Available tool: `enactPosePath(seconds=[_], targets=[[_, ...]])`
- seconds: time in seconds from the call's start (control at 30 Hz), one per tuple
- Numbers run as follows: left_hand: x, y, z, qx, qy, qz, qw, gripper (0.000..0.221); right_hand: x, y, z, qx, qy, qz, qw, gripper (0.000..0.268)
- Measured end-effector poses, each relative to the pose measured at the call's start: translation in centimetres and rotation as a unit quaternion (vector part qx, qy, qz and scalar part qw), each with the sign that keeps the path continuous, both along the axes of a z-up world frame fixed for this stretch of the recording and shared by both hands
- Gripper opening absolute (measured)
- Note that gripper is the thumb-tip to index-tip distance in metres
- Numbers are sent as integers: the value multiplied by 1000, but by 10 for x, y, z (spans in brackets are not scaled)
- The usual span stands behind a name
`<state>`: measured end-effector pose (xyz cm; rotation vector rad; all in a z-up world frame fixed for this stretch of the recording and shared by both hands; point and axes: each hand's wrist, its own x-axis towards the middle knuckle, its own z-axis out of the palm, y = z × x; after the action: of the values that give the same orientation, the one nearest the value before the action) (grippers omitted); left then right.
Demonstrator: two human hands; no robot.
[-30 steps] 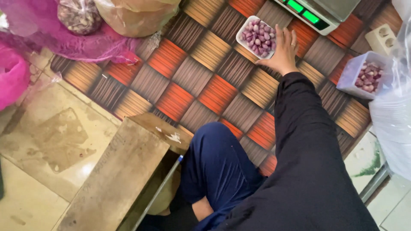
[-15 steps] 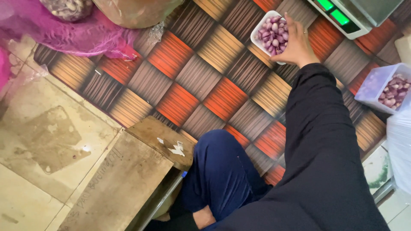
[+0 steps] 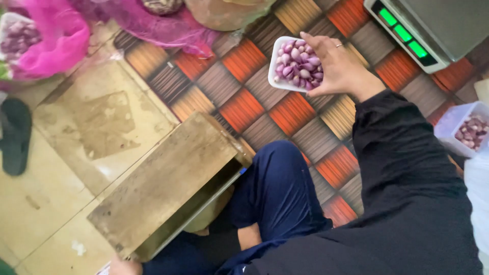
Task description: The person picks up a tray of shallots, peels a single shallot, and then wraps the tray in plastic film.
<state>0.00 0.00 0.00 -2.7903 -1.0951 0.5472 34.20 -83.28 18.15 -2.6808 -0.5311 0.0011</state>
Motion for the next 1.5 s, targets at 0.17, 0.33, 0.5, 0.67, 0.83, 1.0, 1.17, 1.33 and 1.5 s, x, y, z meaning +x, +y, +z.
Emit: enactPosePath(seconds=[0.17, 0.33, 0.5, 0.67, 0.83, 1.0, 1.17, 1.33, 1.5], targets=[[45, -101, 81, -36, -18, 58, 998, 33, -6, 124, 69, 61, -22, 170, 983, 134], [35, -105, 76, -36, -113, 2, 993, 40, -33, 257, 88, 21, 82, 270, 959, 131], [18, -105, 57, -21, -158, 5, 987, 31, -57, 361, 51, 30, 106, 351, 930, 137], [27, -114, 74, -57, -175, 28, 982, 32, -67, 414, 39, -10, 146, 385, 911, 138], [37, -118, 89, -118, -201, 40, 972, 26, -71, 426, 35, -79, 129, 373, 915, 131], [46, -120, 114, -191, -420, 51, 886, 13, -66, 426, 39, -107, 146, 385, 905, 130], [76, -142, 166, -248, -529, -3, 811, 12, -59, 420, 52, -57, 190, 403, 894, 136], [133, -173, 201, -340, -506, -195, 769, 13, -62, 400, 64, 148, 163, 339, 915, 125], [156, -181, 199, -374, -491, -223, 754, 10, -79, 363, 44, 255, 128, 247, 926, 110]])
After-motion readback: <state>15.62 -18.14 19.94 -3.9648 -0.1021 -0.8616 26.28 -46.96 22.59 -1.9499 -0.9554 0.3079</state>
